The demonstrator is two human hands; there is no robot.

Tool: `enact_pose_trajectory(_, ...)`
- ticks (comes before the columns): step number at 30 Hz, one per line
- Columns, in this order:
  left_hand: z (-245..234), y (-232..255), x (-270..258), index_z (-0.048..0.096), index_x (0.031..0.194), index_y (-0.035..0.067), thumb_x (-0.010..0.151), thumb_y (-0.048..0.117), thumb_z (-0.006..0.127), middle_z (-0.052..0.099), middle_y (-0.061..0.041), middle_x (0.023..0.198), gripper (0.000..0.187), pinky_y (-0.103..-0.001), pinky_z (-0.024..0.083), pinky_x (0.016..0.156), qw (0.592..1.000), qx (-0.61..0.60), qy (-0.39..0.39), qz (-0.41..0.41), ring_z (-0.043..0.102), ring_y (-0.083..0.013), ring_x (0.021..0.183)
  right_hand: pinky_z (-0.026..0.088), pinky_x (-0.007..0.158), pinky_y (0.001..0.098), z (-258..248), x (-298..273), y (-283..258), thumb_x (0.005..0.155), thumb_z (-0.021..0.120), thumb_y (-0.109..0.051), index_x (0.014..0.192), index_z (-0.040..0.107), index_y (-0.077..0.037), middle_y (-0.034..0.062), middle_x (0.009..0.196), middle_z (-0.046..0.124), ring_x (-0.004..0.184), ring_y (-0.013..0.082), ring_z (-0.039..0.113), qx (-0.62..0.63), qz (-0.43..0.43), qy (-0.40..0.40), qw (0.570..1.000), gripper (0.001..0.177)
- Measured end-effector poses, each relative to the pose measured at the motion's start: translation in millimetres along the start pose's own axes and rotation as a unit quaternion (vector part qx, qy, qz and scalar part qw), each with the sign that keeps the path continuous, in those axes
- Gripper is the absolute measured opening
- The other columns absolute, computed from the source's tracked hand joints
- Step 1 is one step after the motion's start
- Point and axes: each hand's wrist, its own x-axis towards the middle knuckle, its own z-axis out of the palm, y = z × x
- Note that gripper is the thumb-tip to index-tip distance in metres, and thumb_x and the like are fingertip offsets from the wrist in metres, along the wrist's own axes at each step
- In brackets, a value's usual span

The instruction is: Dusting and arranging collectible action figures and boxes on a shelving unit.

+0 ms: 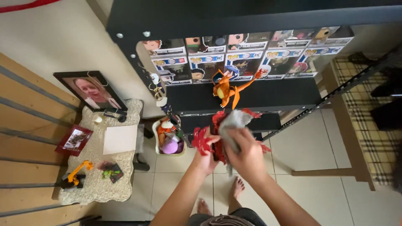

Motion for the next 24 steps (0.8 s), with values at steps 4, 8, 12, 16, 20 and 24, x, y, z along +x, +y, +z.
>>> enact_pose_trajectory(4,-95,-65,10,0.038,0.155,0.023,0.090,0.012,0.060,0.063,-0.003,0.127,0.070,-0.034,0.050,0.105,0.981,0.156,-0.054,0.105,0.059,-0.0166,0.117,0.056,0.089,0.0441,8,-16,14,0.077,0.077,-0.008,0.115,0.071,-0.004,0.0179,0.116,0.070,0.106,0.0408,0.069,-0.074,-0.035,0.014,0.997,0.039)
enact_pose_trajectory(8,-16,-3,-29,0.042,0.153,0.018,0.085,0.016,0.059,0.060,-0.004,0.138,0.070,-0.034,0.054,0.105,0.994,0.083,-0.056,0.046,0.060,-0.0189,0.125,0.057,0.090,0.0433,8,-19,-16,0.079,0.073,-0.007,0.121,0.068,-0.002,0.0196,0.121,0.068,0.107,0.0390,0.069,0.006,-0.024,0.006,1.000,0.043)
enact_pose_trajectory(12,37,35,-58,0.045,0.152,0.018,0.082,0.020,0.056,0.058,-0.003,0.146,0.071,-0.034,0.054,0.095,0.996,0.076,-0.043,0.014,0.061,-0.0199,0.126,0.056,0.088,0.0449,10,-23,-35,0.086,0.074,-0.009,0.121,0.069,-0.004,0.0187,0.119,0.070,0.105,0.0407,0.069,-0.058,0.039,0.042,0.997,0.036)
enact_pose_trajectory(16,35,56,-65,0.045,0.151,0.015,0.085,0.019,0.056,0.060,-0.009,0.140,0.067,-0.041,0.056,0.101,0.999,0.016,-0.031,0.024,0.063,-0.0257,0.122,0.058,0.088,0.0419,7,-48,-45,0.078,0.070,-0.002,0.116,0.069,-0.002,0.0174,0.120,0.071,0.104,0.0370,0.073,0.028,-0.018,-0.031,0.999,0.038)
enact_pose_trajectory(20,6,35,-63,0.046,0.153,0.014,0.089,0.022,0.054,0.062,-0.009,0.134,0.064,-0.044,0.052,0.090,0.997,0.018,-0.079,-0.005,0.063,-0.0272,0.113,0.061,0.086,0.0376,0,-40,-49,0.080,0.070,-0.003,0.116,0.070,-0.006,0.0134,0.116,0.073,0.100,0.0312,0.077,0.065,-0.005,-0.061,0.996,0.036)
enact_pose_trajectory(24,1,35,-61,0.046,0.152,0.016,0.087,0.014,0.053,0.062,-0.007,0.134,0.066,-0.039,0.055,0.101,0.997,0.006,-0.073,-0.032,0.064,-0.0232,0.118,0.059,0.080,0.0396,-10,-34,-53,0.078,0.070,-0.005,0.118,0.072,-0.008,0.0151,0.113,0.070,0.094,0.0355,0.073,0.030,0.005,-0.089,0.996,0.040)
